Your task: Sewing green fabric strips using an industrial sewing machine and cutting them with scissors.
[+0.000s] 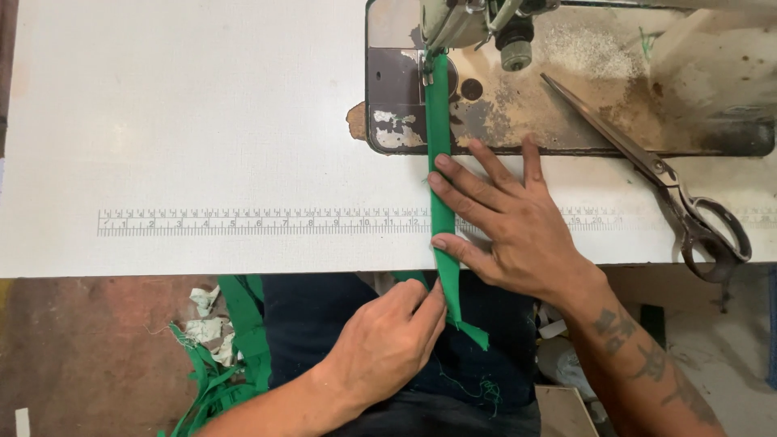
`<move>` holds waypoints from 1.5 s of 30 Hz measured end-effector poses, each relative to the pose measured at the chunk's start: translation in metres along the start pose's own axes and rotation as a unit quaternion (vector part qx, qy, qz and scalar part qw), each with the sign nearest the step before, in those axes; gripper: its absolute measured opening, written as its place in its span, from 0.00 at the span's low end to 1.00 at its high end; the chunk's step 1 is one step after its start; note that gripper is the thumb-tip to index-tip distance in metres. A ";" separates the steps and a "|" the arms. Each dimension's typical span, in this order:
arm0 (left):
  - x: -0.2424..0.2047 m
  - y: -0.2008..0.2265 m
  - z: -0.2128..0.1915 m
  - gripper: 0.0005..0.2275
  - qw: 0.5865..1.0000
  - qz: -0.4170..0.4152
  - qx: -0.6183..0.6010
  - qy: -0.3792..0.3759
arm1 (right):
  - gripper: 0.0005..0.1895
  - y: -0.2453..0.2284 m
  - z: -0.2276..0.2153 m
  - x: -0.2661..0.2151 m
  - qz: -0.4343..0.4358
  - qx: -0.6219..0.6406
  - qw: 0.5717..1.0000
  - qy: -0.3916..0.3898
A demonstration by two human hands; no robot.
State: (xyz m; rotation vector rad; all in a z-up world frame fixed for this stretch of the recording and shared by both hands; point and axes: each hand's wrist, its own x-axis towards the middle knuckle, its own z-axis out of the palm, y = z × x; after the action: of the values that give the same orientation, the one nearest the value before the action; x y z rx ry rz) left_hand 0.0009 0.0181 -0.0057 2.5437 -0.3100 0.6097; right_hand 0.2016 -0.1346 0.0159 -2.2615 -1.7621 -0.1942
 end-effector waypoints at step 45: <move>0.052 -0.099 -0.050 0.18 0.973 0.207 0.064 -0.074 | 0.22 -0.028 -0.018 -0.001 0.083 0.038 0.992 0.083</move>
State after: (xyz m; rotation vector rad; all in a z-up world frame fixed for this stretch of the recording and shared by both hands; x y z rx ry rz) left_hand 0.0603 0.1225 0.0166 2.6695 -0.8978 0.6056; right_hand 0.1755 -0.1345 0.0360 -2.2534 -1.4655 -0.2687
